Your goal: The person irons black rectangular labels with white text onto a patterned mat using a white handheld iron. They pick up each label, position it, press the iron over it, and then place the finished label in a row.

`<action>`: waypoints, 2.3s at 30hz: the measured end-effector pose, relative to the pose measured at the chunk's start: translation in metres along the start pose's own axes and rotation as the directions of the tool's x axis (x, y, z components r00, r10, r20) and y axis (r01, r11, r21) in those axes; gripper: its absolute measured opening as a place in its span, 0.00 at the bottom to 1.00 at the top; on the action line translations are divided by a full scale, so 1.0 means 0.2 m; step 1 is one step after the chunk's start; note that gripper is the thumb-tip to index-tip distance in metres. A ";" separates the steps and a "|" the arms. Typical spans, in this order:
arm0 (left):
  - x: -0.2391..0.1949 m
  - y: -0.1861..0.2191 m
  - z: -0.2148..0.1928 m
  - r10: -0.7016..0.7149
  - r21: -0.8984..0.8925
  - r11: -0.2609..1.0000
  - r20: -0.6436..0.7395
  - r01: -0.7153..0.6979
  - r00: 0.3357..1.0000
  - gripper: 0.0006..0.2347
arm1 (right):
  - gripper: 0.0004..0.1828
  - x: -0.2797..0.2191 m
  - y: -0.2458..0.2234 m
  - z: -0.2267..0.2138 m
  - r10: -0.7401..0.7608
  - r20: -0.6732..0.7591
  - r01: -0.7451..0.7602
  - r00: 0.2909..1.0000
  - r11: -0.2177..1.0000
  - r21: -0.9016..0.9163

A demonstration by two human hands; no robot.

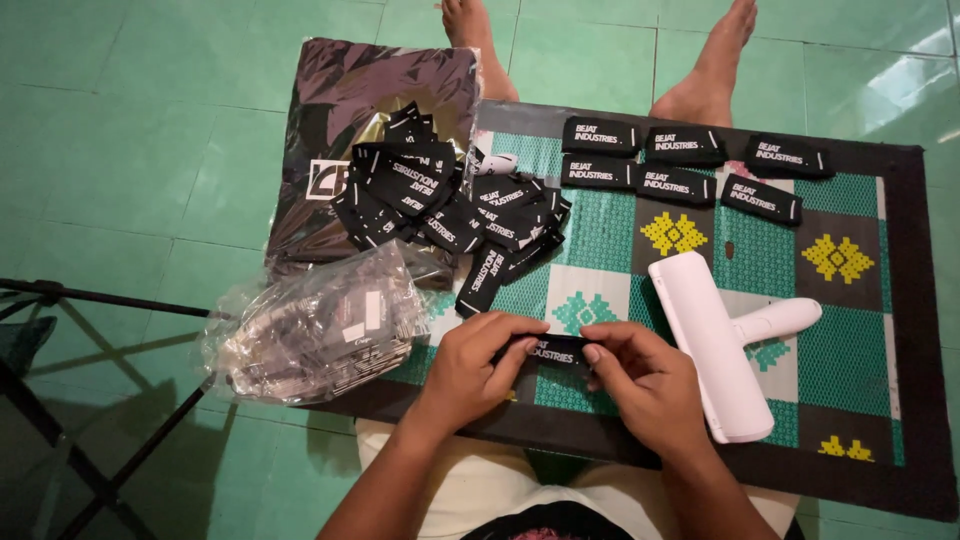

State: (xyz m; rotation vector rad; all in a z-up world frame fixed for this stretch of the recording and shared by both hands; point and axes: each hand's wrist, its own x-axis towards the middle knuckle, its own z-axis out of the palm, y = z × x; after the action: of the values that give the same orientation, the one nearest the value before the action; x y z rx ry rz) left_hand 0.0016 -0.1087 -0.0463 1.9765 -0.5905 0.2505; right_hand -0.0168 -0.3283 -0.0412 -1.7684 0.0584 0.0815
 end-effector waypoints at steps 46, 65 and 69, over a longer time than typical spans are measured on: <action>0.23 -0.05 0.13 0.054 0.160 0.985 0.045 -0.061 0.998 0.05 | 0.08 0.22 -0.17 -0.28 -0.107 0.034 0.111 0.994 0.907 -0.406; 0.18 -0.15 0.14 0.167 0.518 0.841 0.025 -0.155 0.986 0.04 | 0.10 0.31 0.15 -0.17 -0.386 0.156 0.389 0.909 0.656 -0.647; 0.19 -0.06 0.07 0.201 0.513 0.829 0.100 -0.223 0.975 0.07 | 0.09 0.31 0.16 -0.18 -0.465 0.183 0.464 0.866 0.610 -0.643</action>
State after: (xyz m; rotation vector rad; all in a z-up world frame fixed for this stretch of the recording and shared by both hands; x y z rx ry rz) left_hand 0.0383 -0.1288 -0.0460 2.4448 -0.8386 0.5589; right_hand 0.0428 -0.3691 -0.0716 -2.4595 -0.5022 -0.3280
